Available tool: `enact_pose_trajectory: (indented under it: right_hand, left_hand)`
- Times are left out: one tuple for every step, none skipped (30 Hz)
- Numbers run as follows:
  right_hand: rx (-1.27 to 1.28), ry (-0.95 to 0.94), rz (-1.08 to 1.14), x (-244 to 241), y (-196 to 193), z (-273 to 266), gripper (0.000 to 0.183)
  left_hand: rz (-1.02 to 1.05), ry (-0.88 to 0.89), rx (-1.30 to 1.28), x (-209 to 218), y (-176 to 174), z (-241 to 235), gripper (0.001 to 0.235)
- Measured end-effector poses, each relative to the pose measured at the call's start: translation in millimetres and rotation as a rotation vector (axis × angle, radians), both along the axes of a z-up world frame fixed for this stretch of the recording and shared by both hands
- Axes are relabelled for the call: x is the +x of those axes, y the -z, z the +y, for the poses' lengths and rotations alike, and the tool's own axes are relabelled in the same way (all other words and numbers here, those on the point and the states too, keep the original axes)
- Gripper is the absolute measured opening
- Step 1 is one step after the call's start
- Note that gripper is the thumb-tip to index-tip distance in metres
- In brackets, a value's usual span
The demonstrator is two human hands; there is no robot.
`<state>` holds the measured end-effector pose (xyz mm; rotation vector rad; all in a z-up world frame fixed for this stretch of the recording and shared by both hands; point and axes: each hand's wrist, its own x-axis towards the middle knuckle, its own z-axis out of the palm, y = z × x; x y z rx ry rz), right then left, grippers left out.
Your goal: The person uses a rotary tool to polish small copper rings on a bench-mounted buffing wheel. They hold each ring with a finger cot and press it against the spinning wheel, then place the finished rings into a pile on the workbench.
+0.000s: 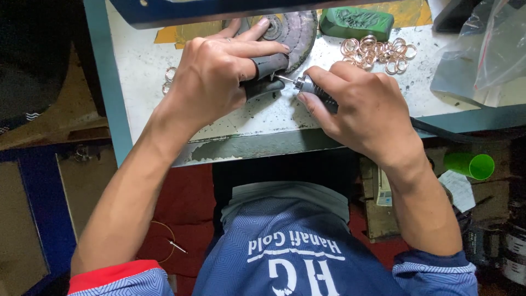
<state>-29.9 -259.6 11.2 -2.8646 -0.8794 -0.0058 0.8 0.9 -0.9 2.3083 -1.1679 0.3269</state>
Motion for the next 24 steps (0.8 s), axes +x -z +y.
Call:
enact_pose_trajectory:
  right_hand:
    - [0.000, 0.001, 0.000, 0.7, -0.2, -0.2, 0.035]
    - [-0.002, -0.011, 0.007, 1.4, -0.4, -0.5, 0.035]
    - [-0.004, -0.022, 0.013, 2.2, -0.6, -0.7, 0.034]
    - [-0.004, -0.022, 0.012, 2.8, 0.1, -1.8, 0.034]
    - [0.000, -0.039, 0.003, 3.4, 0.8, -2.7, 0.034]
    - [0.004, -0.057, -0.004, 3.9, 1.8, -3.3, 0.035]
    - [0.004, -0.058, -0.004, 4.1, 2.8, -4.1, 0.035]
    - [0.008, -0.069, -0.024, 4.1, 4.0, -5.1, 0.035]
    - [0.011, -0.081, -0.043, 4.1, 5.3, -6.1, 0.035]
    - [0.012, -0.081, -0.042, 3.8, 5.5, -5.8, 0.035]
    - [0.007, -0.076, -0.060, 3.5, 5.8, -5.7, 0.035]
    - [0.003, -0.071, -0.077, 2.9, 6.1, -5.9, 0.035]
    - [0.003, -0.070, -0.076, 2.2, 6.3, -6.0, 0.035]
    - [0.008, -0.055, -0.078, 1.8, 6.4, -5.8, 0.035]
    - [0.013, -0.040, -0.080, 1.4, 6.4, -5.5, 0.034]
    - [0.013, -0.041, -0.079, 0.9, 6.4, -4.9, 0.034]
    - [0.013, -0.034, -0.090, 0.3, 6.3, -4.3, 0.035]
    - [0.013, -0.029, -0.101, -0.3, 6.2, -3.6, 0.035]
    - [0.013, -0.030, -0.101, -1.1, 5.5, -2.7, 0.035]
    - [-0.006, -0.013, -0.098, -1.8, 4.7, -1.8, 0.034]
    - [-0.025, 0.004, -0.095, -2.5, 3.8, -1.0, 0.033]
    - [-0.025, 0.005, -0.095, -2.2, 2.9, -0.8, 0.033]
    - [-0.016, 0.001, -0.076, -2.0, 2.0, -0.6, 0.033]
    - [-0.007, -0.003, -0.058, -1.9, 1.0, -0.3, 0.034]
  left_hand:
    - [0.000, 0.001, 0.000, -0.4, -0.7, -0.2, 0.030]
    - [0.000, -0.001, 0.001, -0.6, -1.3, -0.4, 0.028]
    - [-0.001, -0.003, 0.002, -0.8, -1.9, -0.6, 0.026]
    - [-0.002, -0.002, 0.002, -0.2, -1.0, -0.4, 0.026]
    - [-0.005, 0.002, 0.003, 0.5, 0.0, -0.1, 0.028]
    - [-0.007, 0.005, 0.004, 0.7, 1.1, 0.5, 0.031]
    - [-0.006, 0.004, 0.004, 0.7, 1.0, 0.4, 0.031]
    - [-0.006, 0.002, -0.001, 0.5, 1.1, 0.3, 0.029]
    - [-0.005, 0.000, -0.006, 0.3, 1.2, 0.1, 0.027]
    - [-0.004, 0.000, -0.006, 0.4, 1.7, 0.4, 0.027]
    - [-0.007, 0.000, -0.005, 0.7, 2.2, 0.6, 0.027]
    - [-0.009, 0.000, -0.003, 0.9, 2.7, 0.5, 0.027]
    - [-0.008, 0.001, -0.003, 0.3, 1.8, 0.0, 0.027]
    - [-0.012, -0.004, 0.006, -0.1, 0.7, -0.2, 0.025]
    - [-0.017, -0.009, 0.015, -0.4, -0.4, -0.3, 0.024]
    - [-0.017, -0.010, 0.015, -0.5, -0.3, -0.6, 0.024]
    - [-0.016, -0.008, 0.003, -0.6, -0.3, -0.8, 0.019]
    - [-0.015, -0.007, -0.009, -0.9, -0.2, -0.9, 0.016]
    - [-0.014, -0.008, -0.009, -0.8, 0.5, -0.9, 0.016]
    - [-0.019, -0.009, -0.009, -0.5, 1.1, -1.0, 0.016]
    - [-0.025, -0.010, -0.010, -0.3, 1.6, -1.2, 0.016]
    - [-0.025, -0.009, -0.010, -0.3, 1.2, -1.2, 0.016]
    - [-0.021, -0.010, -0.008, -0.5, 0.7, -1.3, 0.017]
    - [-0.017, -0.011, -0.007, -0.8, 0.3, -1.1, 0.017]
